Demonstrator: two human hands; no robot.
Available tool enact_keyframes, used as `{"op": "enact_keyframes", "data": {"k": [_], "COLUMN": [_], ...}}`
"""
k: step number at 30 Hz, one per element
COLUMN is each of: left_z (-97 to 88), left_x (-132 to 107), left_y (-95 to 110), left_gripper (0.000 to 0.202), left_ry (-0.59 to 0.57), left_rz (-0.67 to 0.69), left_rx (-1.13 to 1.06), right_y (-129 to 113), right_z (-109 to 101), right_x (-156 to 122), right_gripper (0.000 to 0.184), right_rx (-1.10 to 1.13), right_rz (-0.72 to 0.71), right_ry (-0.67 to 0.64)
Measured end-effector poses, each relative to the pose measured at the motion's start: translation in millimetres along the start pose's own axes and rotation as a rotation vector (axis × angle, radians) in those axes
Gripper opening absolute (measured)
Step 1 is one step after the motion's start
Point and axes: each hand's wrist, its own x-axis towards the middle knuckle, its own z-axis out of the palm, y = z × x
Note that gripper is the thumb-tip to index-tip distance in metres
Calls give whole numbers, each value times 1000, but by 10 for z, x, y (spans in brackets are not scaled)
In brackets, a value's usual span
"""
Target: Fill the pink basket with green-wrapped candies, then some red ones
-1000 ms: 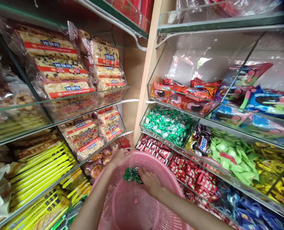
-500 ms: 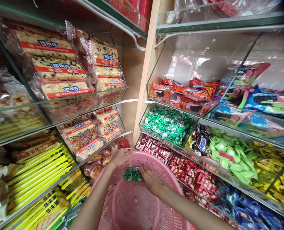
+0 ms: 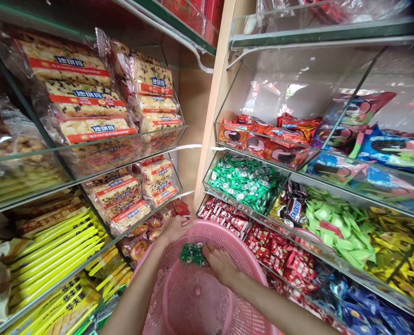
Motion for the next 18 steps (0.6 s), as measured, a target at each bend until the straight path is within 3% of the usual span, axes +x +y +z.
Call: {"op": "enact_keyframes", "data": {"k": [10, 18], "left_z": [-4, -43], "left_x": [15, 19], "left_y": [-17, 17], "left_gripper": [63, 61], "left_ry": [-1, -8], "left_rz": [8, -15], "left_rx": [-1, 13], "right_y": [-16, 39], "right_z": [-74, 23], "right_x": [42, 139], "right_gripper": [36, 38], "right_rx": [-22, -23], "right_rz": [-15, 42], "right_ry": [-16, 43]}}
